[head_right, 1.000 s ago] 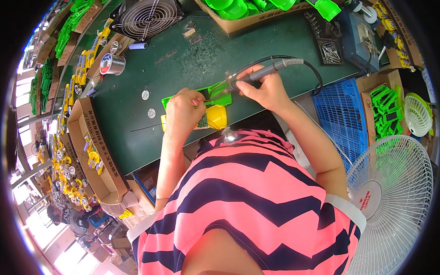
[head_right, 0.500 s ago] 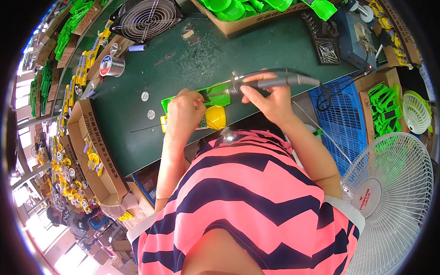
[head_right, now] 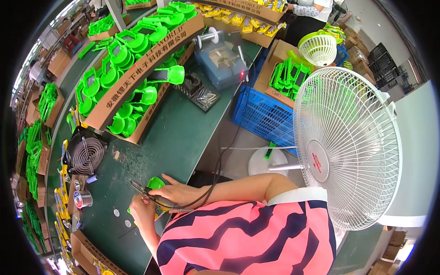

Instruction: The person solders electronic components and wires into plastic flashlight casings using a soldering iron, tests the flashlights by turning them on, and places the assembled flashlights onto the conveyor line.

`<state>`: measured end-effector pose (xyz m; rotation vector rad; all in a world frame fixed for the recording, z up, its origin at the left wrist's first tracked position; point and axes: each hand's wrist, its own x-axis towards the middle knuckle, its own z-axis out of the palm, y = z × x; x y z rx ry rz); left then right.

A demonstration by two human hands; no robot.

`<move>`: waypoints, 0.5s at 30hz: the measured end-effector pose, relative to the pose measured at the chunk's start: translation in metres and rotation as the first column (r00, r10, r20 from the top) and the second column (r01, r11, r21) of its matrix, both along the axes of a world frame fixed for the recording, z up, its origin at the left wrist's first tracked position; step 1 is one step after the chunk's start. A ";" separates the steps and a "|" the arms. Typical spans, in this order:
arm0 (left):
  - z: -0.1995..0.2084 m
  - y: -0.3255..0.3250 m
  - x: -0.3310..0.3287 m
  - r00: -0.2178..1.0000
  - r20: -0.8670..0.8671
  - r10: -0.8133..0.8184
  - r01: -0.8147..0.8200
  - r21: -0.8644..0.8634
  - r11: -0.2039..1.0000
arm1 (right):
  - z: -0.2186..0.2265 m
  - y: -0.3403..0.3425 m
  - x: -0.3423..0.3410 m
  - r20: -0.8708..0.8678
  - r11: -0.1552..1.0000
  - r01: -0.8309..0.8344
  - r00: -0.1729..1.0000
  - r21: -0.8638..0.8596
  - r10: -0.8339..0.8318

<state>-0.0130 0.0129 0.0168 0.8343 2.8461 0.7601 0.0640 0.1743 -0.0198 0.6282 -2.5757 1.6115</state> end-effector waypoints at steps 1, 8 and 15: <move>0.000 -0.003 0.001 1.000 0.000 0.011 -0.011 -0.007 1.000 | 0.000 -0.001 0.000 0.000 1.000 -0.025 1.000 0.019 0.025; -0.004 -0.023 0.032 0.934 -0.357 -0.031 0.109 0.200 0.974 | 0.005 0.012 -0.010 -0.078 0.999 0.015 0.997 -0.045 -0.019; -0.027 -0.003 0.045 0.948 -0.275 0.160 -0.057 0.348 0.936 | 0.011 0.030 -0.039 -0.088 0.998 -0.056 0.995 -0.016 0.054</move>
